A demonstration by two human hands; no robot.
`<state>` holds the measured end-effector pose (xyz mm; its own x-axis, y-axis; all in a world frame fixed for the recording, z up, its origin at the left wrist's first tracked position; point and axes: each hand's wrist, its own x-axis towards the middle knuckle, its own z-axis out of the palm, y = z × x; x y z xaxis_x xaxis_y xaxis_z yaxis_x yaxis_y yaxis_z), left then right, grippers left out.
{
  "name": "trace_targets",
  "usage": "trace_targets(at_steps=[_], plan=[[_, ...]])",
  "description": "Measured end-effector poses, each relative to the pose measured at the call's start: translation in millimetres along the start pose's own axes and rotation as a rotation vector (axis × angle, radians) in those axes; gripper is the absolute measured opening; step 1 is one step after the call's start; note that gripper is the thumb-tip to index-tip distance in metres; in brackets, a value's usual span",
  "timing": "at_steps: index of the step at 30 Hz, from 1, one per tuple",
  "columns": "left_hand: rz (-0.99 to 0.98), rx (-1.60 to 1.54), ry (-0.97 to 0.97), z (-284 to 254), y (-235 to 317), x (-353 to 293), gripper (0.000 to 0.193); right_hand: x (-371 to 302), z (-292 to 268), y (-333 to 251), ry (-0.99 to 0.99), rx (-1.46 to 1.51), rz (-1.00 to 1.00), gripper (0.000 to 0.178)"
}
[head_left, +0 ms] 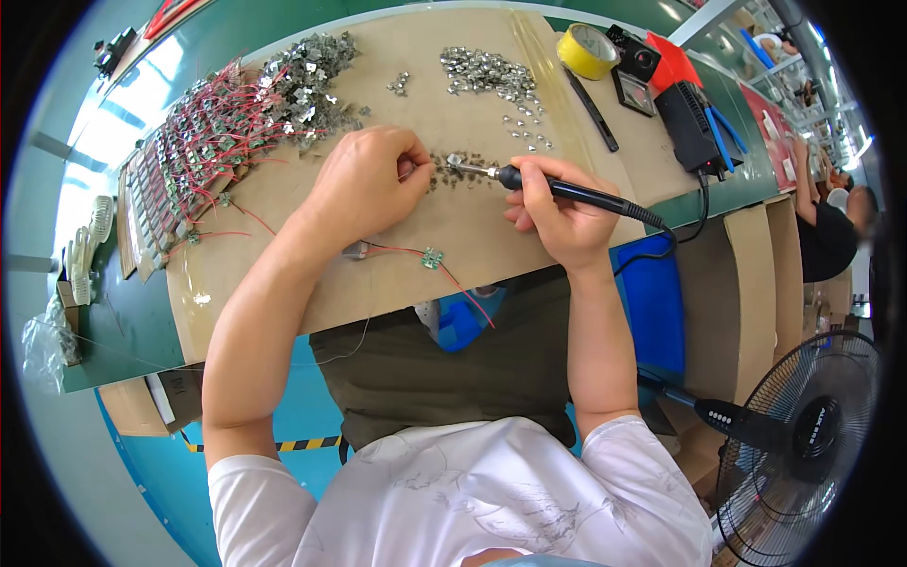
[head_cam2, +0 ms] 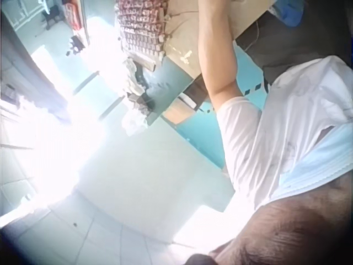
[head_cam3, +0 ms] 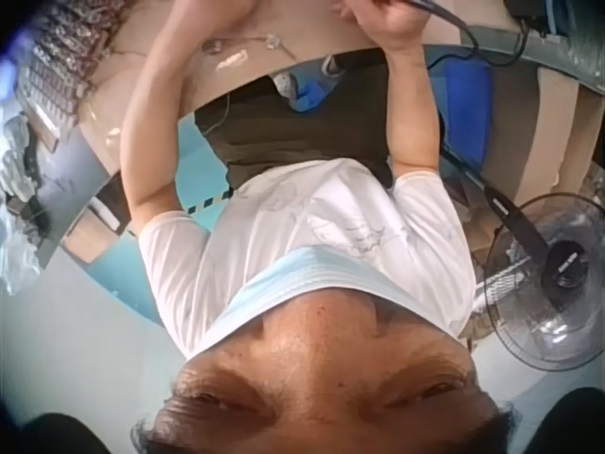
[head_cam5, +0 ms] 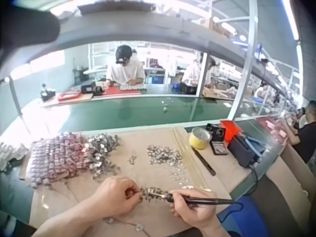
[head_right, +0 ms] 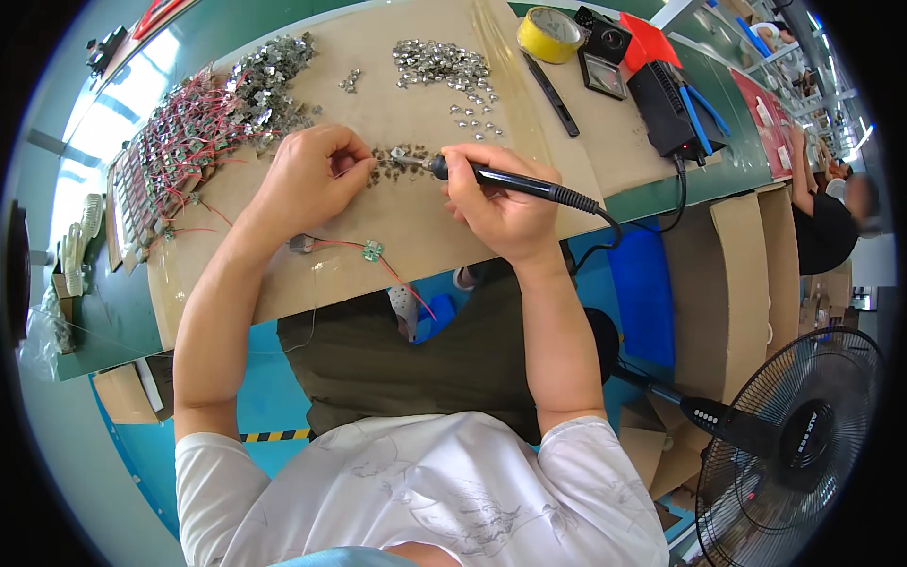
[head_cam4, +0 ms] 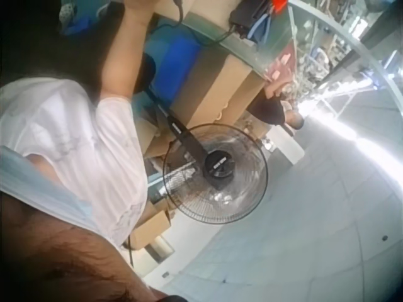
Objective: Soldering wires onto small electronic components on an assembly line.
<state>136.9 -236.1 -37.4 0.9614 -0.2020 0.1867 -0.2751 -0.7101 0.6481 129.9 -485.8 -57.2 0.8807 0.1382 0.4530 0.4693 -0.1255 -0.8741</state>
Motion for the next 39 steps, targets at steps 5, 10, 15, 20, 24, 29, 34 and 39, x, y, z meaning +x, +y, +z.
trace_targets(at_steps=[5,10,15,20,24,29,34,39], plan=[[-0.011,-0.01,-0.023,2,-1,1,0.017,1,-1,0,-0.021,0.009,0.0,0.013],[0.085,0.007,0.051,5,-10,0,0.014,3,2,0,-0.027,0.021,-0.004,0.013],[0.082,-0.028,0.082,0,-2,4,0.013,1,-1,1,0.022,0.037,-0.039,0.016],[-0.009,-0.161,0.215,3,-6,2,0.016,-12,-4,-16,-0.101,-0.103,-0.07,0.031],[-0.375,-0.571,0.118,-13,-9,-4,0.013,-31,17,-25,-0.281,-0.357,-0.349,0.039],[-0.326,-0.754,0.078,-18,-14,5,0.011,-48,29,-39,-0.249,-0.52,-0.374,0.037],[-0.183,-0.656,-0.257,-20,-21,2,0.022,-42,35,-31,-0.177,-0.488,-0.395,0.045],[0.017,-0.416,-0.387,-28,13,0,0.023,-30,35,-29,-0.128,-0.336,-0.372,0.049]])
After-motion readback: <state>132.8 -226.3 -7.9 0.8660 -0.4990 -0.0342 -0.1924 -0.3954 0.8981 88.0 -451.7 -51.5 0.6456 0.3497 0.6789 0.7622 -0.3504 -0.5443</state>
